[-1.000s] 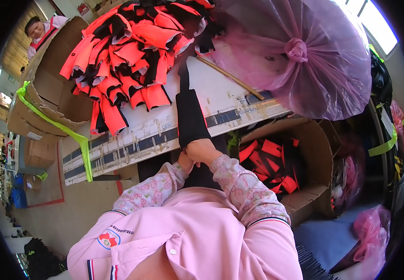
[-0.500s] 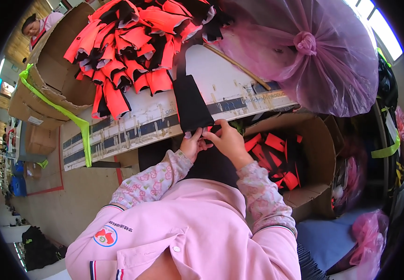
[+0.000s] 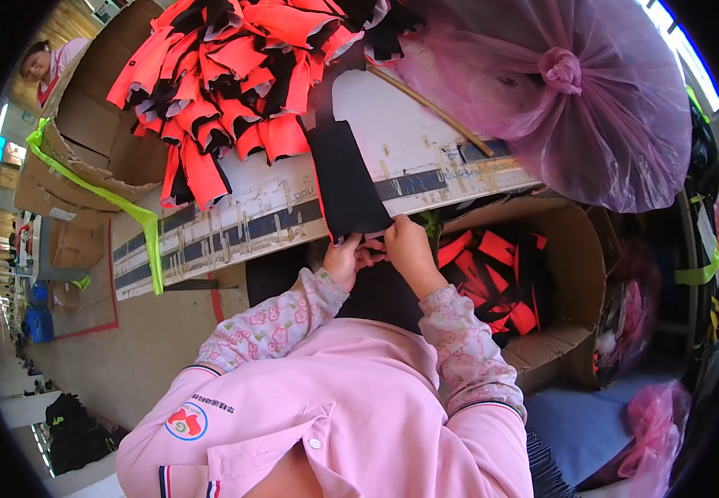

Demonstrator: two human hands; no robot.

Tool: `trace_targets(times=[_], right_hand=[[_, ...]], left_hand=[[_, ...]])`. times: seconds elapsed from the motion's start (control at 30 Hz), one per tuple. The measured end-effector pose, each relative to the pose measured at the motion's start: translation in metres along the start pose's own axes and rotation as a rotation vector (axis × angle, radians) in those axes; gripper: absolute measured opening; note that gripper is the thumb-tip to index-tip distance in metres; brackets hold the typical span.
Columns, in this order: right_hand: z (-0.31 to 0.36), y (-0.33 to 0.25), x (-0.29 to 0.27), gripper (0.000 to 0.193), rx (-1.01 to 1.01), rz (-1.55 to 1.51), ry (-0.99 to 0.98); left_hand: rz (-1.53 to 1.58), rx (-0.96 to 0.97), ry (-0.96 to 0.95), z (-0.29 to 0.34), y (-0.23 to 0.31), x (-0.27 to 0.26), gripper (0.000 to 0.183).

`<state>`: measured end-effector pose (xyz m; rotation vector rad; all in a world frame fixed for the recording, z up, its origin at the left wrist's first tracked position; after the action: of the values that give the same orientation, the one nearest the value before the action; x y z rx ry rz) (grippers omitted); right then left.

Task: The recorder is assembling small fabric items, possibly components of life jackets or outdoor gear, by inserting a stick through fabric sleeves.

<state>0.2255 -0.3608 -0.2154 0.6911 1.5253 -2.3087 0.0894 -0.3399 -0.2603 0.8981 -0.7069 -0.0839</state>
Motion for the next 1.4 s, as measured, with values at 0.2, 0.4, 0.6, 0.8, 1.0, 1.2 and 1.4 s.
trace_targets(times=[0.2,0.4,0.6,0.8,1.0,1.2,1.4], right_hand=[[0.022,-0.047,-0.019,0.024,-0.289,0.127,0.172],[0.022,-0.095,-0.008,0.032,-0.785,0.526,0.263],[0.015,-0.088,0.011,0.019,-0.751,0.642,-0.065],[0.015,-0.091,0.011,0.03,-0.751,0.709,-0.16],[0.026,-0.085,0.008,0.036,-0.873,0.77,-0.109],[0.036,-0.082,0.023,0.043,-0.822,1.008,-0.076],[0.025,-0.097,0.023,0.045,-0.591,0.987,-0.358]], left_hand=[[0.056,0.06,0.033,-0.001,0.005,0.002,0.025],[0.078,0.061,0.068,-0.002,-0.001,-0.005,0.016],[0.315,0.045,0.175,-0.003,-0.018,-0.012,0.012],[0.391,0.023,0.093,-0.008,-0.028,-0.024,0.013],[0.3,-0.114,-0.302,0.032,0.028,-0.008,0.023],[0.176,-0.33,-0.147,0.023,0.036,-0.018,0.04],[0.177,-0.277,-0.02,0.016,0.018,-0.022,0.035]])
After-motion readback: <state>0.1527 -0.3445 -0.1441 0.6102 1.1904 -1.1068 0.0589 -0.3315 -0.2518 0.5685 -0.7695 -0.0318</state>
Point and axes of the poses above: each hand's wrist, its own z-axis away from the middle knuckle, its own x-axis out of the palm, y = z × x, the point moved 6 cm from there along -z, towards the middle knuckle, and after that the axes turned 11 degrees about -y, right-handed, at the moved point
